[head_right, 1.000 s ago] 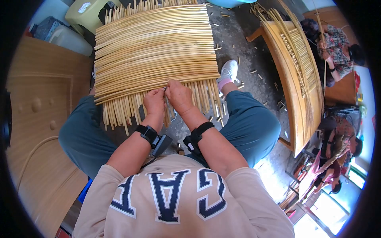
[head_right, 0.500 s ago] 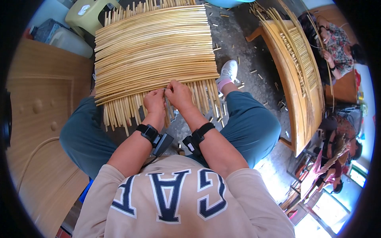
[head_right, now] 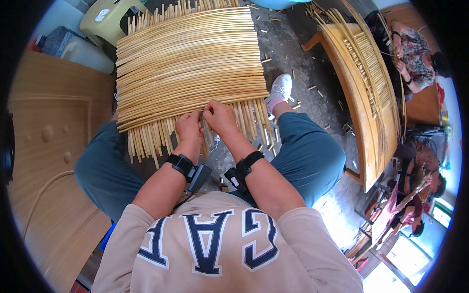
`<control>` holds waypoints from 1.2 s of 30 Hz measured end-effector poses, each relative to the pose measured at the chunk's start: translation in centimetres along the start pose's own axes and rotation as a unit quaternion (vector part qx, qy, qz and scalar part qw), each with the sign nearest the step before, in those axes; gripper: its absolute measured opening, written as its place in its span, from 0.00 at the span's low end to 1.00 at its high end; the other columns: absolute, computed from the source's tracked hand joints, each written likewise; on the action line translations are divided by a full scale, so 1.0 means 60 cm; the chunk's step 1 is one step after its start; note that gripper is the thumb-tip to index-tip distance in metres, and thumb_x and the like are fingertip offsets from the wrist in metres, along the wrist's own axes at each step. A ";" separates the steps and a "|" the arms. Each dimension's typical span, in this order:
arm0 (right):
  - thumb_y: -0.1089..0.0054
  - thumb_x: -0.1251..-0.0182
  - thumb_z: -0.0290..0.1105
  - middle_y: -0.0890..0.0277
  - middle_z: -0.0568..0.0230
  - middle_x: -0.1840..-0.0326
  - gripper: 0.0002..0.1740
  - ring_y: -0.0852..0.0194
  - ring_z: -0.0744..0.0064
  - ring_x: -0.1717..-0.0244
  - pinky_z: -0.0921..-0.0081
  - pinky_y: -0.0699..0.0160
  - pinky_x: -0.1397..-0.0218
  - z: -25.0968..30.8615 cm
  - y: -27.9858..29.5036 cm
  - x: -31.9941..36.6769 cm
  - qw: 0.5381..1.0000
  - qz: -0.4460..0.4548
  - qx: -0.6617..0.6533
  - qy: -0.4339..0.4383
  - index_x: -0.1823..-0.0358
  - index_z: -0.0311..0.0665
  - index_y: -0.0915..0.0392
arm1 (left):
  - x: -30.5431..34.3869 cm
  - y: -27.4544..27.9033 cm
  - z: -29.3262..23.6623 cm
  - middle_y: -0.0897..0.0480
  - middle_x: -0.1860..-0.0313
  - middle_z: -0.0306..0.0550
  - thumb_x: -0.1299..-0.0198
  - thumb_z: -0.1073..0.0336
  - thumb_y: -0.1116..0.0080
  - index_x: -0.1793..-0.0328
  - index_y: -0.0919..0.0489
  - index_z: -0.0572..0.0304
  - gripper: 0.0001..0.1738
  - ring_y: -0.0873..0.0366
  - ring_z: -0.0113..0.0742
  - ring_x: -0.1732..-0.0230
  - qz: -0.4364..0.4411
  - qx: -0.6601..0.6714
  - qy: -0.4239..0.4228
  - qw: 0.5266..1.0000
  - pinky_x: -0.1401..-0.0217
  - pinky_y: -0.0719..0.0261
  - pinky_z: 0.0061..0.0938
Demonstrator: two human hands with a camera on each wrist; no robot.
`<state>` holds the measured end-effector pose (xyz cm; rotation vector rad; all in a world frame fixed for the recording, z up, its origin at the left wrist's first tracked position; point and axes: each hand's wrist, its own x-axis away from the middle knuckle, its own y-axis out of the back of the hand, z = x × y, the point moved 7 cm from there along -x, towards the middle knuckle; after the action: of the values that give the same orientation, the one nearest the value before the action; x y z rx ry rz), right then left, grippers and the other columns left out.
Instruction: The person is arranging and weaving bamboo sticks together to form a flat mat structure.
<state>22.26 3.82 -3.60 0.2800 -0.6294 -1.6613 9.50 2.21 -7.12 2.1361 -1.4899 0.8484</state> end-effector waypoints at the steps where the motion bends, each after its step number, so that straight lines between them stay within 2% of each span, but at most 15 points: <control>1: 0.44 0.53 0.34 0.25 0.53 0.79 0.06 0.25 0.53 0.74 0.63 0.26 0.67 0.000 0.000 0.000 1.000 -0.003 0.002 0.003 0.76 0.40 0.23 | 0.002 -0.001 0.000 0.33 0.89 0.35 0.45 0.67 0.45 0.75 0.25 0.63 0.09 0.39 0.22 0.91 0.008 0.020 0.006 1.000 0.91 0.43 0.19; 4: 0.44 0.53 0.34 0.25 0.52 0.78 0.06 0.24 0.52 0.73 0.62 0.26 0.67 -0.004 -0.002 -0.001 1.000 0.004 0.003 -0.011 0.76 0.40 0.23 | 0.008 0.001 -0.004 0.34 0.90 0.35 0.44 0.65 0.48 0.75 0.25 0.62 0.10 0.40 0.23 0.92 0.021 0.042 0.039 0.998 0.91 0.44 0.19; 8: 0.43 0.52 0.34 0.25 0.52 0.78 0.06 0.24 0.52 0.73 0.62 0.26 0.67 -0.003 -0.002 0.000 1.000 -0.001 0.004 -0.003 0.76 0.40 0.23 | 0.019 0.005 -0.015 0.33 0.90 0.38 0.45 0.66 0.47 0.79 0.25 0.64 0.12 0.39 0.25 0.92 0.014 0.062 0.058 0.996 0.91 0.42 0.20; 14: 0.41 0.52 0.35 0.25 0.52 0.78 0.07 0.25 0.51 0.72 0.61 0.26 0.66 -0.011 -0.007 -0.002 1.000 0.013 -0.001 -0.020 0.75 0.40 0.23 | 0.027 -0.001 -0.014 0.34 0.91 0.38 0.48 0.69 0.46 0.80 0.26 0.63 0.10 0.40 0.26 0.93 0.040 0.033 0.073 0.996 0.91 0.43 0.20; 20: 0.42 0.53 0.35 0.25 0.52 0.78 0.07 0.25 0.51 0.72 0.61 0.26 0.67 -0.004 -0.001 0.001 1.000 0.011 0.007 -0.019 0.75 0.40 0.23 | 0.020 -0.008 0.001 0.33 0.89 0.38 0.49 0.71 0.43 0.78 0.25 0.62 0.07 0.39 0.25 0.91 0.043 0.112 0.113 0.986 0.90 0.44 0.21; 22: 0.43 0.51 0.30 0.27 0.58 0.83 0.06 0.29 0.72 0.81 0.75 0.30 0.75 0.003 -0.001 0.001 1.000 0.004 0.023 0.013 0.74 0.35 0.24 | 0.017 -0.009 0.003 0.33 0.89 0.37 0.49 0.71 0.44 0.76 0.26 0.62 0.06 0.40 0.25 0.91 0.046 0.114 0.119 0.985 0.90 0.45 0.21; 23: 0.43 0.51 0.30 0.27 0.58 0.83 0.06 0.29 0.72 0.81 0.75 0.30 0.75 0.002 0.000 0.001 1.000 0.002 0.023 0.013 0.74 0.35 0.24 | 0.016 -0.009 0.002 0.33 0.89 0.37 0.49 0.71 0.44 0.76 0.26 0.62 0.06 0.40 0.25 0.91 0.048 0.113 0.118 0.985 0.90 0.45 0.21; 26: 0.43 0.51 0.30 0.27 0.57 0.83 0.06 0.29 0.70 0.81 0.74 0.30 0.75 0.007 0.003 0.004 0.999 0.008 0.037 0.008 0.74 0.35 0.24 | 0.017 -0.010 0.000 0.34 0.89 0.36 0.49 0.71 0.44 0.76 0.26 0.62 0.05 0.40 0.25 0.91 0.050 0.107 0.122 0.985 0.91 0.45 0.21; 28: 0.43 0.52 0.36 0.25 0.52 0.78 0.07 0.25 0.52 0.72 0.61 0.26 0.67 -0.001 -0.002 0.005 0.999 0.035 0.030 -0.024 0.75 0.40 0.23 | 0.016 -0.008 0.003 0.34 0.90 0.36 0.49 0.72 0.43 0.76 0.25 0.62 0.05 0.41 0.25 0.92 0.042 0.092 0.133 0.986 0.91 0.46 0.20; 36: 0.43 0.51 0.36 0.24 0.52 0.77 0.08 0.25 0.51 0.71 0.60 0.27 0.67 0.008 -0.002 0.007 0.998 0.045 0.041 -0.010 0.75 0.39 0.24 | 0.014 -0.008 0.004 0.35 0.91 0.36 0.49 0.72 0.44 0.76 0.25 0.62 0.05 0.42 0.25 0.92 0.052 0.102 0.134 0.984 0.90 0.47 0.20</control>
<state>21.84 3.51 -3.20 0.2907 -0.7164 -1.5559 10.23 1.65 -6.69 1.9963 -1.4350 1.3215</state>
